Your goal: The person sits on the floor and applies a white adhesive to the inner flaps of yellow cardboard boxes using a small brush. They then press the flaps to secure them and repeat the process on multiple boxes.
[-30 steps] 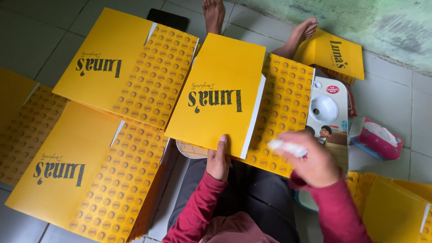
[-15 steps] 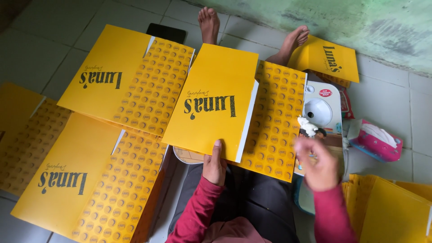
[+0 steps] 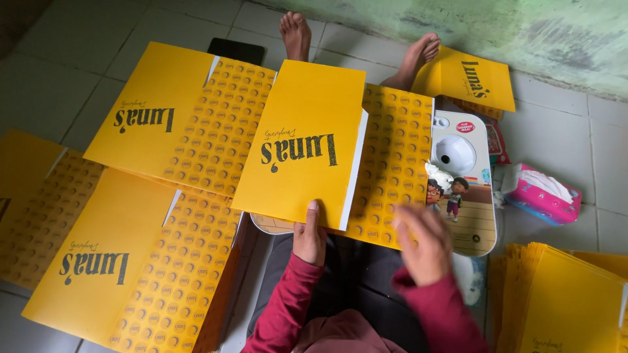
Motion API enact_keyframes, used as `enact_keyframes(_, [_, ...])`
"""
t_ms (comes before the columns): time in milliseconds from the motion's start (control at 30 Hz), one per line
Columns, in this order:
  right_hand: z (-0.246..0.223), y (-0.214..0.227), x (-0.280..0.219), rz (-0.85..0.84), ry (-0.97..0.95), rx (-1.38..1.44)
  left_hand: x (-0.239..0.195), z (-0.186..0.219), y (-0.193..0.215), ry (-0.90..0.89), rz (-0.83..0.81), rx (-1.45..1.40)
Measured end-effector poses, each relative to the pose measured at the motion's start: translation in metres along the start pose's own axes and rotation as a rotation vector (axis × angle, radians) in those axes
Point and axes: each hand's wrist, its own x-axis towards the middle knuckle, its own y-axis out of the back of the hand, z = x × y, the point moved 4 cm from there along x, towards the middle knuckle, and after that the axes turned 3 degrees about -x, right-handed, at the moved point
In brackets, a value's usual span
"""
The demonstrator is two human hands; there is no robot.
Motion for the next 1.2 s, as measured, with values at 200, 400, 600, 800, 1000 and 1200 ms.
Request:
enact_keyframes(200, [0.157, -0.052, 0.024, -0.295, -0.192, -0.386, 0.019, -0.033, 0.024, -0.017, -0.076, -0.047])
enact_keyframes(400, [0.054, -0.02, 0.057, -0.162, -0.226, 0.235, 0.015, -0.039, 0.021, -0.082, -0.112, -0.016])
enact_keyframes(600, [-0.015, -0.04, 0.089, -0.279, 0.214, 0.118, 0.015, -0.036, 0.019, -0.1, -0.157, 0.014])
enact_keyframes(800, [-0.036, -0.041, 0.1, -0.375, 0.346, 0.063, 0.004, -0.016, 0.001, -0.159, -0.134, -0.027])
enact_keyframes(1000, [-0.029, -0.064, 0.111, -0.475, 0.345, 0.014, 0.009, -0.023, 0.008, -0.133, -0.174, -0.017])
enact_keyframes(1200, [-0.014, -0.081, 0.103, -0.501, 0.362, -0.054, 0.007, -0.016, -0.001, -0.123, -0.172, -0.11])
